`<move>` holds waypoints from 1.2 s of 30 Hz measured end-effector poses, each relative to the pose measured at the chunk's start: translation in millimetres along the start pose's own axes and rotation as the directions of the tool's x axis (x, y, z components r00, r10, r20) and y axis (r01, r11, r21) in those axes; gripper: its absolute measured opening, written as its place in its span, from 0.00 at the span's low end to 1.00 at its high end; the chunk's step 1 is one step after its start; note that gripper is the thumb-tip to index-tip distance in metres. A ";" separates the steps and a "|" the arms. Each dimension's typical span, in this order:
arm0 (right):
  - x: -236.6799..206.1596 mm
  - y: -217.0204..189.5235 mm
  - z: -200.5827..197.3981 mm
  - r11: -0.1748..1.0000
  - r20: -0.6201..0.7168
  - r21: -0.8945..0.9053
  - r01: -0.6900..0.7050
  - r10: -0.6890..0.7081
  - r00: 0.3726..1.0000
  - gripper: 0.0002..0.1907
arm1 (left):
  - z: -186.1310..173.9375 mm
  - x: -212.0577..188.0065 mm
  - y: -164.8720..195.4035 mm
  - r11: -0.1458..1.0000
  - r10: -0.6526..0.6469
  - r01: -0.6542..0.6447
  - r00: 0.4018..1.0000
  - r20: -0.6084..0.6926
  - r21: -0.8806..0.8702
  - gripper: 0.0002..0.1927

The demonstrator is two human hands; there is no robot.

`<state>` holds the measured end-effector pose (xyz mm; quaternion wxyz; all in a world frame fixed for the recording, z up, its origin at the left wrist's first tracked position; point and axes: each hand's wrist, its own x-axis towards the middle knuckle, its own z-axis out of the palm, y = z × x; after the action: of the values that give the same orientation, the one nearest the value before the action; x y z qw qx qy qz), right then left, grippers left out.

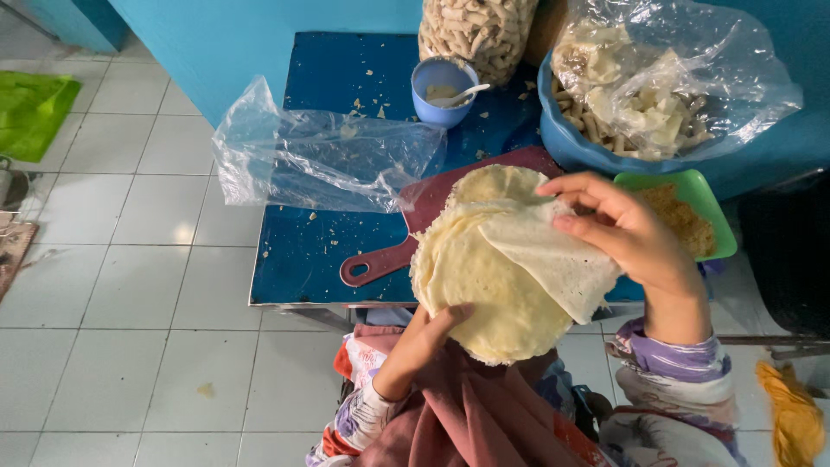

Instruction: The person sits at a small table and peels thin dried sheets off round dough discs by hand, one disc at a time. They tear the loosened sheets into pieces and drop the pieces into a large bowl, working through a stack of discs and covering a finished disc with plastic wrap.

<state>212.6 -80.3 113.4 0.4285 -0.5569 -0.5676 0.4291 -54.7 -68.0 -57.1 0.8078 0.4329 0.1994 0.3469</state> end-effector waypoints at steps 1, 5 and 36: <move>0.8 0.4 -2.8 1.000 0.063 0.012 -0.016 0.015 0.998 0.21 | -2.5 1.5 -1.8 0.999 -0.022 0.022 1.000 -0.001 -0.044 0.31; 1.7 2.0 -12.1 0.999 -0.070 0.046 0.014 -0.010 0.997 0.19 | -16.9 3.6 -6.3 0.999 -0.046 0.046 0.998 -0.043 -0.005 0.29; 56.4 -3.1 -14.1 0.736 -0.200 -0.535 0.414 -0.587 0.784 0.17 | -105.1 -46.6 66.0 0.957 0.099 -0.186 0.931 -0.351 -0.222 0.33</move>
<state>224.6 -23.9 120.7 0.4790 -0.5335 -0.6960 0.0384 -177.4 -17.7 -58.1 0.7826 0.2749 0.2563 0.4962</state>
